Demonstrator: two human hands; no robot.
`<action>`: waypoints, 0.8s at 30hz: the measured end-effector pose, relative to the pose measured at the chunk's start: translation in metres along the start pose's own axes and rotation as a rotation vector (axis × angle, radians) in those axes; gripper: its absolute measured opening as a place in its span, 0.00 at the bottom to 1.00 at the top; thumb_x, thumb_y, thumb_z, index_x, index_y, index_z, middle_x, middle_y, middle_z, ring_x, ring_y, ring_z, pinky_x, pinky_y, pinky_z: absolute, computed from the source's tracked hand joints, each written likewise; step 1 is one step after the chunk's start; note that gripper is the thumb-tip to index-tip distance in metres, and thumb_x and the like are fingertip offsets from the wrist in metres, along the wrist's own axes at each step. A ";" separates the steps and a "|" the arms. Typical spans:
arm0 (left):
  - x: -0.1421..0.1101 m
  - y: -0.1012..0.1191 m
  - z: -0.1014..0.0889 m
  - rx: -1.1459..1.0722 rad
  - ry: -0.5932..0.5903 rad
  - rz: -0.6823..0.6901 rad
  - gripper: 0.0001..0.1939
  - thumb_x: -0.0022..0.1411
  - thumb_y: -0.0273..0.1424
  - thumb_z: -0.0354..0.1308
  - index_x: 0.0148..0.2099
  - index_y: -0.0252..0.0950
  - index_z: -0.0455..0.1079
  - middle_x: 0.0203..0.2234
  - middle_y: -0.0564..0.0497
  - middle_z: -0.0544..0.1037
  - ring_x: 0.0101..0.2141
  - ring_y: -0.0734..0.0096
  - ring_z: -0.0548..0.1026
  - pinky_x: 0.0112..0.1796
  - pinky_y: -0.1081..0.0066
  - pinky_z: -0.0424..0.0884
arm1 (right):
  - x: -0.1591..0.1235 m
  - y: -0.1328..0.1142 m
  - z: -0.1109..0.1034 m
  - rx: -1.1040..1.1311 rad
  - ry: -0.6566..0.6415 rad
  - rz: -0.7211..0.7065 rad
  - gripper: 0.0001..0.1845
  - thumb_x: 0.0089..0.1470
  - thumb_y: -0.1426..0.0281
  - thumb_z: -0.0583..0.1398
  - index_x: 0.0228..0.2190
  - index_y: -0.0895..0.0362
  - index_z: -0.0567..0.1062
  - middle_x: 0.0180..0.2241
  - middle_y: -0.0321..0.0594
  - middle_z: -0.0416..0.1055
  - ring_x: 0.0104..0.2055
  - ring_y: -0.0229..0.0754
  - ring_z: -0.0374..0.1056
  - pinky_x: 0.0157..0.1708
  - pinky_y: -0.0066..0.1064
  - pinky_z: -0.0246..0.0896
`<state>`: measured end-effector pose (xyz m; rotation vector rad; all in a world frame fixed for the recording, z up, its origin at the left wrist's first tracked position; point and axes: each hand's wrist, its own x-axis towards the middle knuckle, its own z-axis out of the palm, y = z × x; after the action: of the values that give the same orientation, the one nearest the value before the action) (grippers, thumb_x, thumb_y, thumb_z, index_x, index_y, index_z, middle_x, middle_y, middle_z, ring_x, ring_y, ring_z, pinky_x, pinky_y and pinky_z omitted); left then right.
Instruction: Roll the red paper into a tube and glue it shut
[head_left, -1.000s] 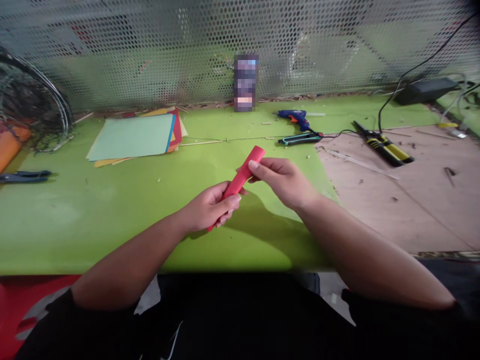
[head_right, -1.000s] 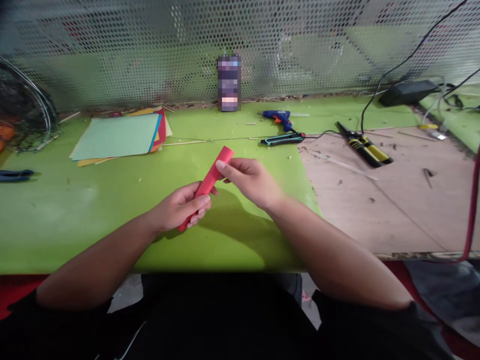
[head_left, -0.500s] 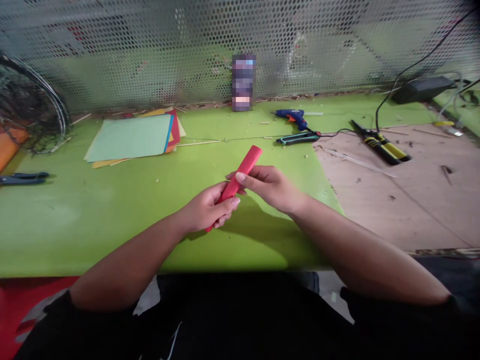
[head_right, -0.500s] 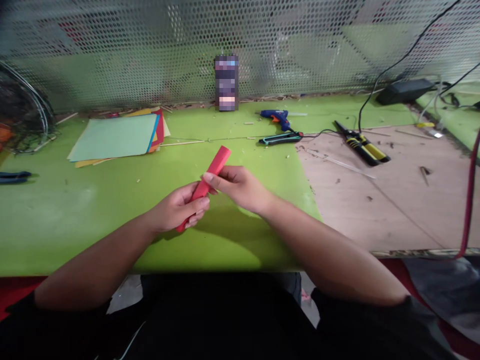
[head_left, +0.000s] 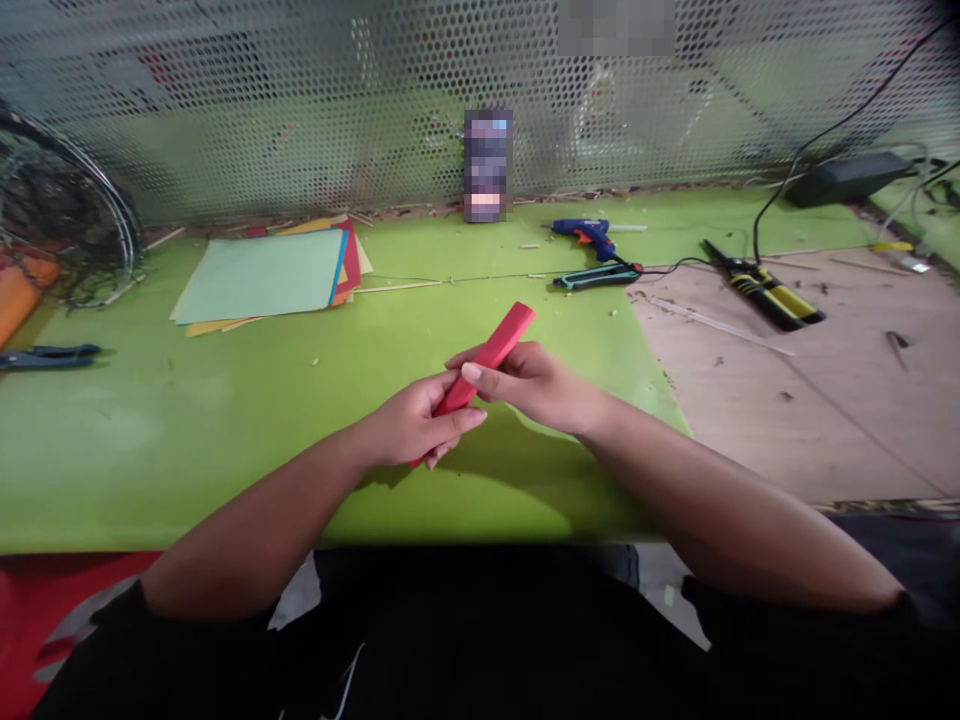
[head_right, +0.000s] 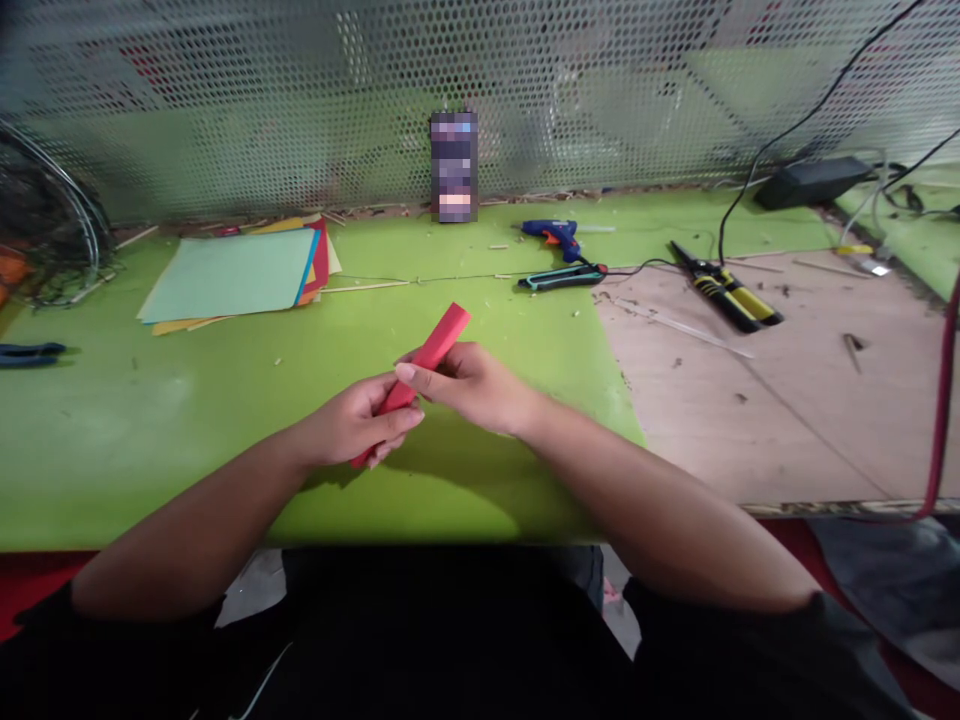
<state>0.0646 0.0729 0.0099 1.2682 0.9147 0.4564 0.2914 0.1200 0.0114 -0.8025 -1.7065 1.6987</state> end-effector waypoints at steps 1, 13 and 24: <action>0.000 0.000 -0.001 0.024 0.014 0.008 0.23 0.76 0.48 0.65 0.60 0.37 0.71 0.24 0.60 0.70 0.22 0.74 0.70 0.24 0.73 0.70 | -0.001 0.000 -0.002 -0.028 0.033 0.001 0.27 0.65 0.42 0.69 0.35 0.54 0.86 0.37 0.40 0.83 0.40 0.44 0.76 0.44 0.38 0.74; 0.002 -0.006 0.004 0.753 0.432 0.168 0.16 0.81 0.44 0.57 0.60 0.40 0.71 0.35 0.50 0.78 0.32 0.64 0.73 0.34 0.65 0.61 | 0.000 0.002 -0.003 -0.047 0.411 0.061 0.30 0.60 0.39 0.72 0.34 0.55 0.87 0.34 0.44 0.84 0.38 0.46 0.78 0.44 0.41 0.75; -0.006 0.005 -0.010 -0.065 -0.150 0.029 0.22 0.79 0.51 0.61 0.59 0.37 0.73 0.30 0.59 0.66 0.23 0.78 0.62 0.25 0.72 0.61 | 0.002 0.003 -0.014 0.329 -0.087 0.013 0.24 0.52 0.59 0.81 0.47 0.54 0.85 0.39 0.42 0.87 0.32 0.42 0.80 0.35 0.38 0.80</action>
<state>0.0547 0.0758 0.0158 1.2401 0.7505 0.4045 0.3005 0.1306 0.0088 -0.5951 -1.4233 1.9810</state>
